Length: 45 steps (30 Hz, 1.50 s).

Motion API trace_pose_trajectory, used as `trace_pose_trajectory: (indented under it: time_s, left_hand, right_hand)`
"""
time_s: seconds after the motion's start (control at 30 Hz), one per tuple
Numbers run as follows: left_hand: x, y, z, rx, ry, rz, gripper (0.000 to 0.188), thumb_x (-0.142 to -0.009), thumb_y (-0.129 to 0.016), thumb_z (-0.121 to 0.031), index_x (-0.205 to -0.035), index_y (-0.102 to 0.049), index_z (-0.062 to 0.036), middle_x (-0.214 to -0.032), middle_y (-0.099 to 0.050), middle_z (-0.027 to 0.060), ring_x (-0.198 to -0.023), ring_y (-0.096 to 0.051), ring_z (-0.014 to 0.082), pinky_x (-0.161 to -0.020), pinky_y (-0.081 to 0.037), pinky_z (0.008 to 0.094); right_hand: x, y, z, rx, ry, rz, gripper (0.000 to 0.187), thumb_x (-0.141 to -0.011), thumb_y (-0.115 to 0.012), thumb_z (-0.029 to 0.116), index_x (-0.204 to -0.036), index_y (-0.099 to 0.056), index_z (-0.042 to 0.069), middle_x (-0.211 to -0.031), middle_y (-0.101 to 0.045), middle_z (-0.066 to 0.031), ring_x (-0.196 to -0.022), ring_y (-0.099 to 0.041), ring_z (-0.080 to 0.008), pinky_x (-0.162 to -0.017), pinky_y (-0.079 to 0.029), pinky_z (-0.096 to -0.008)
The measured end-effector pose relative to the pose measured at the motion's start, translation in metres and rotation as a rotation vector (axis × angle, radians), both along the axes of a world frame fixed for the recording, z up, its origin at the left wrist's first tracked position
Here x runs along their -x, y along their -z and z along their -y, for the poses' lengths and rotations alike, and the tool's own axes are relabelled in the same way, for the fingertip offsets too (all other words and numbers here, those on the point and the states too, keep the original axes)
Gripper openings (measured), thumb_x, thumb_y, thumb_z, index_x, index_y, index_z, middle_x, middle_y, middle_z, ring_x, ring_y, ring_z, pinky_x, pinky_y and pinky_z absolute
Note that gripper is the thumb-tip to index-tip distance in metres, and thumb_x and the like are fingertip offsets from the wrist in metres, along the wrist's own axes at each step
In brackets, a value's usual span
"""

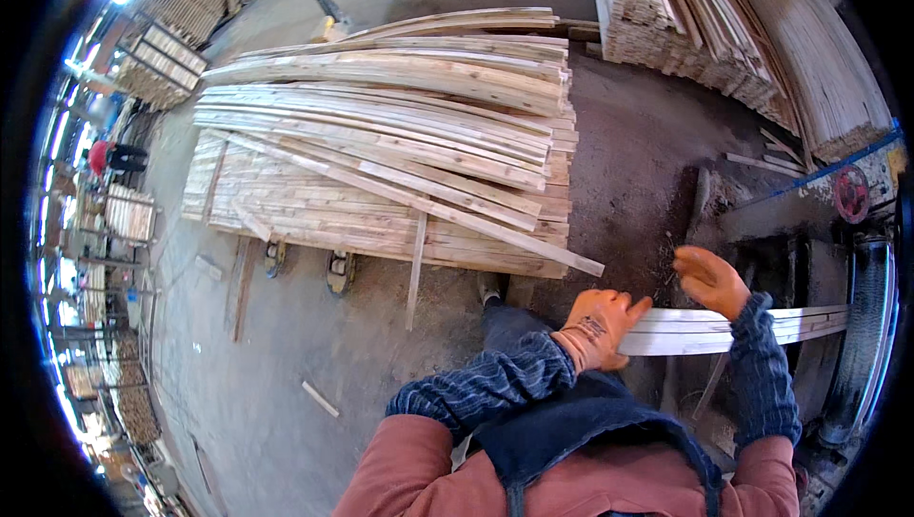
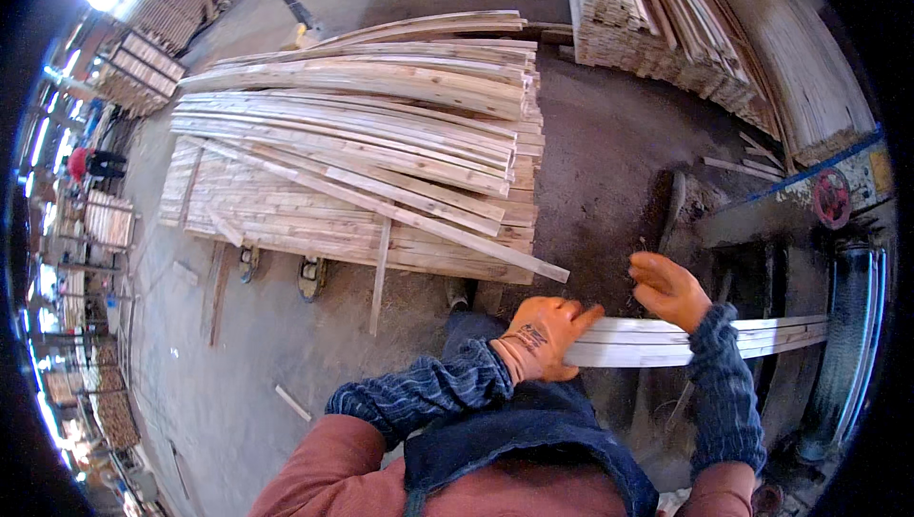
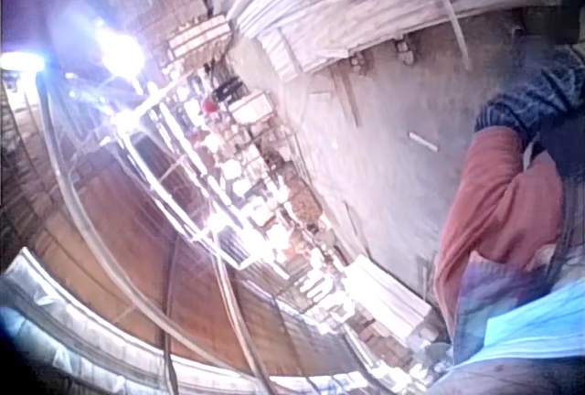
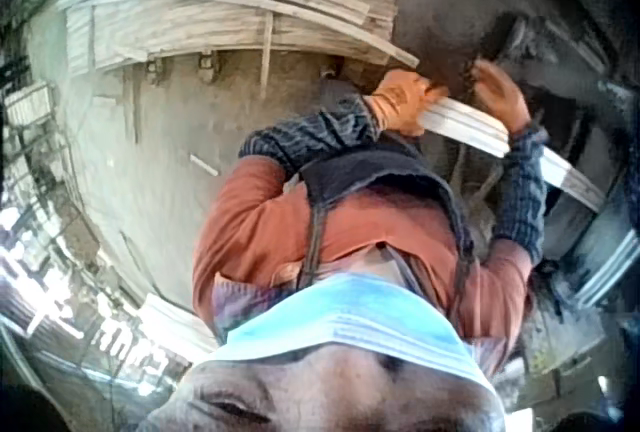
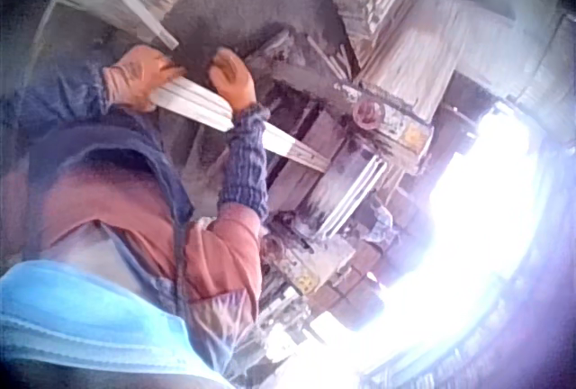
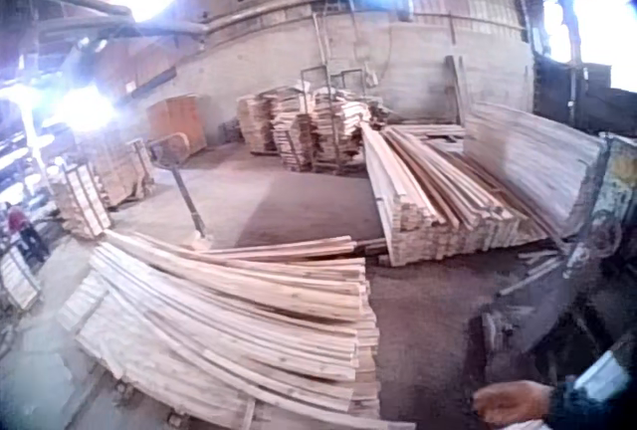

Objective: The person picks up several curved wood moulding pieces, carries them to a roller machine, and feeds them into the rollers one at a time while another worker manages them on the opposite side.

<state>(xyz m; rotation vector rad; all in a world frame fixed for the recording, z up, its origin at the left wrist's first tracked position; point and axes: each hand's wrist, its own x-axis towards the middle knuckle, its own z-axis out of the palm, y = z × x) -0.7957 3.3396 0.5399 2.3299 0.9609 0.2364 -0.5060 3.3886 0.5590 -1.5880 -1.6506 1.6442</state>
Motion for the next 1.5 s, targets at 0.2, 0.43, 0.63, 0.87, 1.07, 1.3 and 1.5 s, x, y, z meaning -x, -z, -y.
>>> trace_pose_trajectory:
  time_s: [0.2, 0.43, 0.63, 0.87, 1.07, 1.3, 1.5]
  left_hand:
    - [0.06, 0.043, -0.075, 0.429, -0.226, 0.512, 0.055, -0.085, -0.074, -0.027, -0.133, -0.06, -0.0028, -0.111, -0.073, 0.0246, -0.106, -0.072, 0.0374, -0.093, -0.057, 0.0454]
    - [0.225, 0.164, -0.123, 0.608, -0.525, 0.242, 0.058, -0.086, -0.074, -0.03, -0.134, -0.061, -0.002, -0.117, -0.073, 0.0233, -0.109, -0.072, 0.0369, -0.097, -0.056, 0.0435]
    - [0.336, 0.283, -0.106, 0.887, -0.989, 0.366, 0.056, -0.092, -0.075, -0.025, -0.14, -0.057, -0.0023, -0.129, -0.066, 0.0227, -0.12, -0.065, 0.031, -0.102, -0.054, 0.0406]
    - [0.372, 0.349, -0.188, 1.058, -1.34, 0.743, 0.063, -0.098, -0.074, -0.028, -0.148, -0.046, -0.0019, -0.139, -0.058, 0.017, -0.127, -0.057, 0.0256, -0.109, -0.047, 0.0412]
    - [0.398, 0.381, -0.282, 1.037, -1.609, 1.253, 0.083, -0.096, -0.071, -0.05, -0.155, -0.036, -0.0033, -0.139, -0.057, 0.0133, -0.127, -0.057, 0.0281, -0.109, -0.045, 0.0459]
    - [0.414, 0.367, -0.267, 0.967, -1.638, 1.68, 0.065, -0.097, -0.07, -0.052, -0.146, -0.043, -0.0188, -0.133, -0.062, 0.0097, -0.124, -0.058, 0.0271, -0.106, -0.046, 0.0534]
    - [0.426, 0.331, -0.216, 0.933, -1.475, 1.903, 0.056, -0.098, -0.07, -0.044, -0.14, -0.052, -0.0122, -0.142, -0.059, 0.0122, -0.135, -0.054, 0.0338, -0.112, -0.044, 0.0511]
  right_hand:
    - [0.088, 0.095, -0.091, 0.097, 0.08, -0.163, 0.058, -0.095, -0.072, 0.01, -0.148, -0.051, 0.004, -0.148, -0.056, -0.0182, -0.136, -0.055, -0.0264, -0.114, -0.046, -0.0402]
    - [0.103, 0.39, -0.163, -0.517, -0.588, 0.484, 0.068, -0.084, -0.073, 0.002, -0.147, -0.056, 0.019, -0.153, -0.054, -0.0139, -0.143, -0.048, -0.0321, -0.117, -0.042, -0.0417]
    - [0.233, 0.458, -0.252, 0.412, 0.182, 0.194, 0.076, -0.084, -0.064, 0.0, -0.155, -0.045, 0.019, -0.156, -0.051, -0.0109, -0.144, -0.046, -0.0343, -0.121, -0.036, -0.044]
    - [0.267, 0.498, -0.246, 0.499, 1.013, -0.315, 0.082, -0.09, -0.062, 0.029, -0.158, -0.016, 0.027, -0.154, -0.054, -0.0047, -0.143, -0.047, -0.0271, -0.111, -0.035, -0.0581]
    - [0.238, 0.479, -0.19, 0.342, 0.831, -0.443, 0.066, -0.092, -0.075, 0.036, -0.148, -0.047, 0.015, -0.126, -0.067, -0.0084, -0.115, -0.064, -0.0231, -0.102, -0.048, -0.0461]
    - [0.282, 0.374, -0.173, 0.479, 0.446, 0.075, 0.023, -0.098, -0.071, 0.019, -0.115, -0.072, 0.004, -0.097, -0.069, 0.0017, -0.089, -0.064, -0.0134, -0.084, -0.052, -0.0294]
    - [0.315, 0.341, -0.2, 0.642, -0.498, 0.079, 0.061, -0.096, -0.072, 0.045, -0.138, -0.062, 0.002, -0.12, -0.072, -0.0146, -0.111, -0.066, -0.0221, -0.102, -0.05, -0.0357]
